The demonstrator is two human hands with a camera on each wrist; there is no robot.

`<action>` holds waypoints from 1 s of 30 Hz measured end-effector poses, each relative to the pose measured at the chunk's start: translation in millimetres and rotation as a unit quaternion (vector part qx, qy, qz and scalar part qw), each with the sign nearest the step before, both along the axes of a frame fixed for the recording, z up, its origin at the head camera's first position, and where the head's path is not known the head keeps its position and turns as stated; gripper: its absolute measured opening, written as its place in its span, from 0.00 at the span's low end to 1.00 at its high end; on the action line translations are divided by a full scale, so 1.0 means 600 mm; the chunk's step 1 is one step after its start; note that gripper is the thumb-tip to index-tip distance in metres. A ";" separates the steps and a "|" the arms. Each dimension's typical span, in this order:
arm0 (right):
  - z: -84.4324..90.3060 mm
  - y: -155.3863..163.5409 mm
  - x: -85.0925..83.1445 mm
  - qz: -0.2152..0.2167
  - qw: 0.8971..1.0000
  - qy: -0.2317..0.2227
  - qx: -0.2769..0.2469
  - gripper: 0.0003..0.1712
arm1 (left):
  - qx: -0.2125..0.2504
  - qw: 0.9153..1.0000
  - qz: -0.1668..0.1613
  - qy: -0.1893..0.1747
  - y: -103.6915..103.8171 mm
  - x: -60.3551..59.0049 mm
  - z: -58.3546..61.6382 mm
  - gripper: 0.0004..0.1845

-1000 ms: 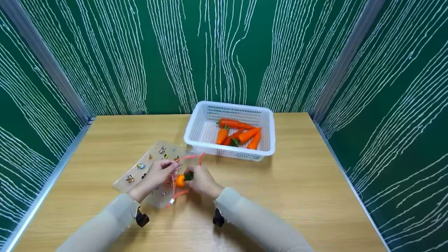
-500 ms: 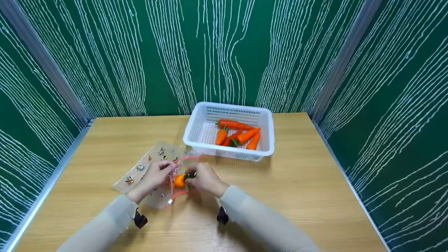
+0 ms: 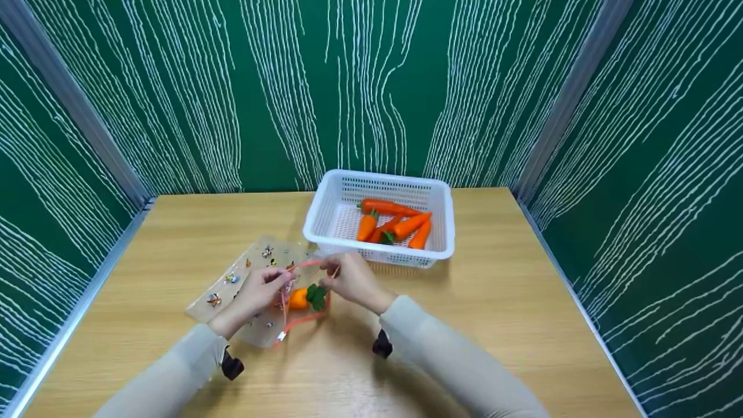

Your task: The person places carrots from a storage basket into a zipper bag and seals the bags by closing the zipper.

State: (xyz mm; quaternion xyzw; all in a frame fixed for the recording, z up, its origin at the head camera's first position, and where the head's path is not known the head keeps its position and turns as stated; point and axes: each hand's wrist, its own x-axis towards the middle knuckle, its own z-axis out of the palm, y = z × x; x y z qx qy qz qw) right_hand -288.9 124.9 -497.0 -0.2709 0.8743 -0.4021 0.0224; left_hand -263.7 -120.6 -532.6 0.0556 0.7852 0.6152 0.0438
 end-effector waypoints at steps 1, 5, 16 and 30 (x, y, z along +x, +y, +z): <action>0.002 0.002 -0.002 0.000 1.000 0.004 0.000 0.11 | 0.002 1.000 0.000 0.001 0.000 0.000 -0.001 0.13; 0.011 0.014 -0.013 -0.001 1.000 0.029 0.003 0.10 | 0.010 1.000 0.001 0.001 0.002 -0.002 -0.004 0.13; 0.034 0.045 -0.044 -0.005 0.998 0.063 0.014 0.15 | 0.004 1.000 0.003 0.008 0.000 0.000 -0.004 0.13; 0.043 0.068 -0.082 -0.065 0.993 0.041 0.095 0.28 | -0.002 1.000 0.002 0.005 -0.001 -0.001 -0.005 0.13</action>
